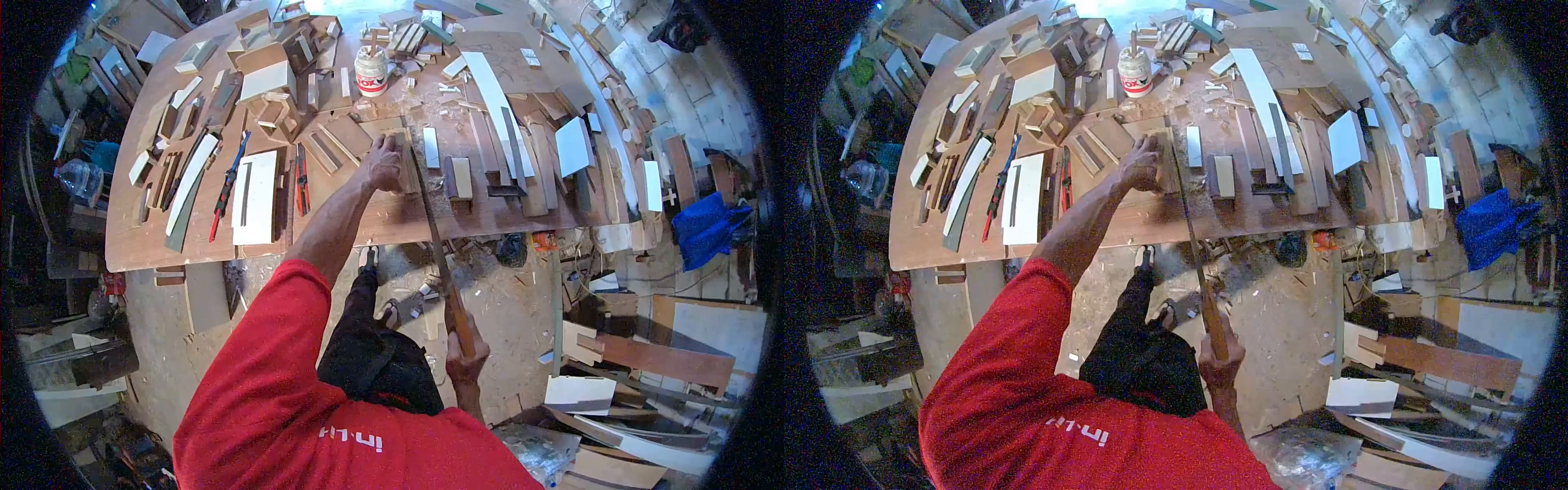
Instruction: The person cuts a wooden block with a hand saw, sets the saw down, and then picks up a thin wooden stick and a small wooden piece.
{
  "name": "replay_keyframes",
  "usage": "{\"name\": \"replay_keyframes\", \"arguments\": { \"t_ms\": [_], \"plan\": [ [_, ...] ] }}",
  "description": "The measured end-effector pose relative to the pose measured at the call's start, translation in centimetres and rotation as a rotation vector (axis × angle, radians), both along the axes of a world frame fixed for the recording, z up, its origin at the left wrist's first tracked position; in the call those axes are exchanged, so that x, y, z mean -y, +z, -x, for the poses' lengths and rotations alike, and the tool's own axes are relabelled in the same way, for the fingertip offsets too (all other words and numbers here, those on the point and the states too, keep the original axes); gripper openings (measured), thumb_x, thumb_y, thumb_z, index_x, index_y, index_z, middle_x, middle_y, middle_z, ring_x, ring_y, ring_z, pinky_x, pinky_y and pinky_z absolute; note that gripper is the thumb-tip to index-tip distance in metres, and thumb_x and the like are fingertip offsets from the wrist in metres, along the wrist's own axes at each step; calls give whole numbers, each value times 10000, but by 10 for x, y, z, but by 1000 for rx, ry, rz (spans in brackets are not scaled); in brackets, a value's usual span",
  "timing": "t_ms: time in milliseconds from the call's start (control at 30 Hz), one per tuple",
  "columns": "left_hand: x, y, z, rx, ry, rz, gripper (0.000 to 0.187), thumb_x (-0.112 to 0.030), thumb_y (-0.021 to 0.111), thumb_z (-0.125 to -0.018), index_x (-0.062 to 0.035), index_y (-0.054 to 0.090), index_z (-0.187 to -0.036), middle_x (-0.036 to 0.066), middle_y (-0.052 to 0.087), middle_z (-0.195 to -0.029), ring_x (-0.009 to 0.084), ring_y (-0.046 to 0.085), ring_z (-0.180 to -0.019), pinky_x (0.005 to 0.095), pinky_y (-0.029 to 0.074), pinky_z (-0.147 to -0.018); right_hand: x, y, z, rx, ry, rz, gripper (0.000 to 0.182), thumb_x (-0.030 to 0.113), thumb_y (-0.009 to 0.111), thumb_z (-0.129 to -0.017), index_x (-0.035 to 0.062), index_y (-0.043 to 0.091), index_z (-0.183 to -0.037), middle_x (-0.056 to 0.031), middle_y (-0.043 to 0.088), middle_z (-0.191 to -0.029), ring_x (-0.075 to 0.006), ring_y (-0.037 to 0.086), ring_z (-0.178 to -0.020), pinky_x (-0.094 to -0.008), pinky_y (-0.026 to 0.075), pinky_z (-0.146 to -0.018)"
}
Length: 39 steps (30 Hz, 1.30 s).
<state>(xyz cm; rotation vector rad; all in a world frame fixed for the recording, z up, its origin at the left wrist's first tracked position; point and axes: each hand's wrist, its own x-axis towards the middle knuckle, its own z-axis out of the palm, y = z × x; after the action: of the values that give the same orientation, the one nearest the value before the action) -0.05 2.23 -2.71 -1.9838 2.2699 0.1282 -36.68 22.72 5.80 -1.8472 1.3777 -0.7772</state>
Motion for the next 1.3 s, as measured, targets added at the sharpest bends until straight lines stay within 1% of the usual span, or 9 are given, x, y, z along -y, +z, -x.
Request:
{"name": "replay_keyframes", "arguments": {
  "t_ms": [133, 167, 400, 533, 767, 933, 1067, 1167, 1300],
  "plan": [
    [-1, 9, -1, -30, 56, -69, 734, -644, 731, -607, -18, 718, -990, 133, 555, -1270, 407, 266, -1314, 502, 201, -1127, 20, 3, -19, 19, 0, -49, 374, 49, 545, -804, -41, 588, -1164, -174, 664, -881, -226, 666, -772, -350, 516, -675],
    [-1, 9, -1, -50, 61, -92, 736, -631, 743, -604, -8, 714, -995, 139, 545, -1282, 405, 261, -1318, 495, 212, -1126, 26, 11, -25, 6, -27, -329, 373, 45, 544, -794, -24, 589, -1158, -178, 659, -887, -247, 672, -779, -347, 517, -698],
    [0, 16, -2, -49, 26, -97, 824, -639, 731, -611, 20, 659, -1101, 146, 535, -1306, 407, 243, -1334, 498, 192, -1140, 0, -8, 3, 18, -44, -23, 371, 36, 544, -794, -28, 587, -1157, -186, 662, -915, -252, 677, -814, -343, 516, -723],
    [2, 12, -5, 2, 7, -51, 783, -662, 710, -615, 3, 697, -1029, 141, 540, -1302, 403, 242, -1340, 500, 173, -1147, 10, 0, -9, 75, -12, -104, 436, 26, 545, -789, -55, 563, -1217, -200, 670, -999, -255, 679, -889, -330, 516, -772],
    [-4, 21, 1, -84, 102, -172, 722, -666, 704, -622, -7, 734, -916, 132, 577, -1247, 424, 236, -1345, 505, 161, -1145, 10, 1, -9, 22, -3, -216, 417, 15, 521, -791, -24, 575, -1202, -169, 667, -937, -211, 662, -818, -318, 518, -746],
    [0, 24, 1, -12, 56, -134, 683, -632, 734, -614, -32, 733, -941, 166, 569, -1232, 420, 237, -1345, 504, 206, -1136, -10, 7, 8, 53, 6, -53, 422, 75, 555, -805, -49, 566, -1208, -168, 672, -946, -218, 660, -823, -324, 516, -762],
    [-9, 14, 0, -253, 176, -35, 706, -594, 773, -584, -37, 708, -1013, 225, 495, -1314, 420, 220, -1355, 495, 193, -1149, 22, -2, -19, 53, -22, -237, 403, 54, 538, -788, -54, 577, -1174, -175, 667, -957, -231, 674, -846, -334, 524, -754],
    [-3, 33, 5, -79, 134, -197, 728, -572, 792, -563, -13, 697, -1021, 213, 434, -1384, 418, 224, -1357, 485, 196, -1151, -1, 17, -6, 50, -23, -181, 399, 36, 538, -788, -60, 576, -1173, -196, 665, -923, -242, 674, -815, -344, 524, -720],
    [4, 2, -4, -130, 111, -33, 757, -553, 808, -554, 20, 683, -1032, 201, 405, -1411, 417, 216, -1366, 474, 229, -1143, 3, 9, -7, 76, -59, -148, 419, 31, 542, -790, -59, 570, -1198, -207, 672, -920, -253, 677, -827, -344, 522, -726]
  ]
}}
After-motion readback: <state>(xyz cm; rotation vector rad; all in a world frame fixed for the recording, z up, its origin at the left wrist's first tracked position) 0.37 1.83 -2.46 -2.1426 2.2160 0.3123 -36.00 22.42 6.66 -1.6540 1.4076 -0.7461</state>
